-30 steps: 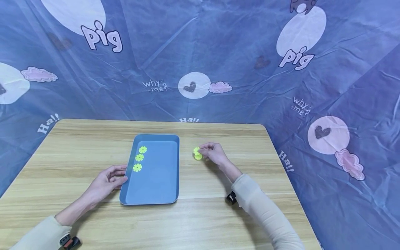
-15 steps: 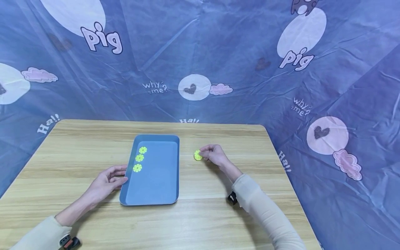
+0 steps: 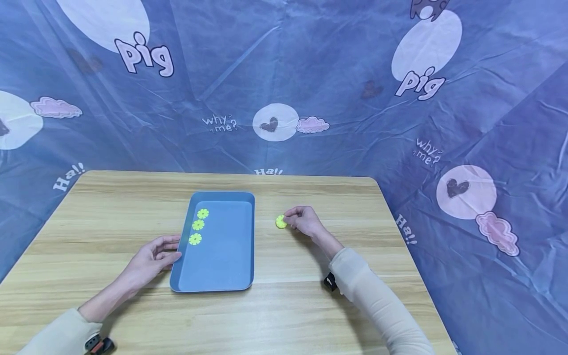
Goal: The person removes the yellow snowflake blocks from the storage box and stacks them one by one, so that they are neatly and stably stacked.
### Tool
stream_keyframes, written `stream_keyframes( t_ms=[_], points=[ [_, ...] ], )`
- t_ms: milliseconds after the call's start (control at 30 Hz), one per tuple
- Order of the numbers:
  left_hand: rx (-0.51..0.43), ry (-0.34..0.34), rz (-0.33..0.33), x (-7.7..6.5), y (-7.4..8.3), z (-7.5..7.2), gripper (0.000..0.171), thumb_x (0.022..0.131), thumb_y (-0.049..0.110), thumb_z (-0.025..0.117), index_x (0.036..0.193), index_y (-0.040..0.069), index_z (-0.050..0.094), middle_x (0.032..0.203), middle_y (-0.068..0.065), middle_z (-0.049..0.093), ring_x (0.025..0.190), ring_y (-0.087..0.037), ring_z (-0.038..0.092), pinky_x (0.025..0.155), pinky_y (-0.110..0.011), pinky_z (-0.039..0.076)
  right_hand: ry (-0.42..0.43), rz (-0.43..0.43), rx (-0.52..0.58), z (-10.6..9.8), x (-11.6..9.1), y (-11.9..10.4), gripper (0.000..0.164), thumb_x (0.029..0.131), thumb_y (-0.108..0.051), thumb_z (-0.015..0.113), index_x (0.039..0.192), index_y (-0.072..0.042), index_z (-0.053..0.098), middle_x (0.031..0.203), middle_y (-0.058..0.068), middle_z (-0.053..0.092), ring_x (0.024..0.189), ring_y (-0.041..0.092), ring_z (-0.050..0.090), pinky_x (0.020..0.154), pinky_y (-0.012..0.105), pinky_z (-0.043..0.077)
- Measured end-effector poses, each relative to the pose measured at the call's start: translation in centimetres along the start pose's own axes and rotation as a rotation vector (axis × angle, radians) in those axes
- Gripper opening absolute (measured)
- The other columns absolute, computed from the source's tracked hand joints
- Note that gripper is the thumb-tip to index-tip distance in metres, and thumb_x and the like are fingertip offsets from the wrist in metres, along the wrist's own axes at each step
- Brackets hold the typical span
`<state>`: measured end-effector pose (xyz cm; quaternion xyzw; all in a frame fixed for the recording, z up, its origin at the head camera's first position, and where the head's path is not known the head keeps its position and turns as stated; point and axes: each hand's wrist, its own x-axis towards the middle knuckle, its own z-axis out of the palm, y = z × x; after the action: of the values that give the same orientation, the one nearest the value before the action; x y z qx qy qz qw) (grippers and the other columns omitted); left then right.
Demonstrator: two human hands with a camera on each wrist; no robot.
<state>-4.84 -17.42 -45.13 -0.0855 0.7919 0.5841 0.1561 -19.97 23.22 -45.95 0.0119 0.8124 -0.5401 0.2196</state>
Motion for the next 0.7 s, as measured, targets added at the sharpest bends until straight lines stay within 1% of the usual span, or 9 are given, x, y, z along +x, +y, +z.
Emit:
stream_keyframes(
  t_ms=[433, 700],
  points=[
    [0.001, -0.001, 0.002, 0.12, -0.24, -0.02, 0.055, 0.104, 0.012, 0.066, 0.153, -0.004, 0.045, 0.146, -0.030, 0.057, 0.111, -0.021, 0.071, 0.083, -0.023, 0.064, 0.005, -0.021, -0.041, 0.06, -0.03, 0.18, 0.031, 0.096, -0.009, 0.073, 0.120, 0.010, 0.067, 0.079, -0.004, 0.065, 0.069, 0.009, 0.057, 0.060, 0.020, 0.050],
    [-0.002, -0.002, 0.001, 0.20, -0.44, -0.08, 0.055, 0.104, 0.012, 0.066, 0.153, -0.003, 0.045, 0.146, -0.029, 0.057, 0.110, -0.020, 0.071, 0.084, -0.024, 0.065, 0.011, -0.004, -0.042, 0.11, -0.17, 0.04, 0.026, 0.095, -0.004, 0.072, 0.117, 0.008, 0.068, 0.081, -0.003, 0.066, 0.069, 0.010, 0.057, 0.060, 0.018, 0.050]
  ],
)
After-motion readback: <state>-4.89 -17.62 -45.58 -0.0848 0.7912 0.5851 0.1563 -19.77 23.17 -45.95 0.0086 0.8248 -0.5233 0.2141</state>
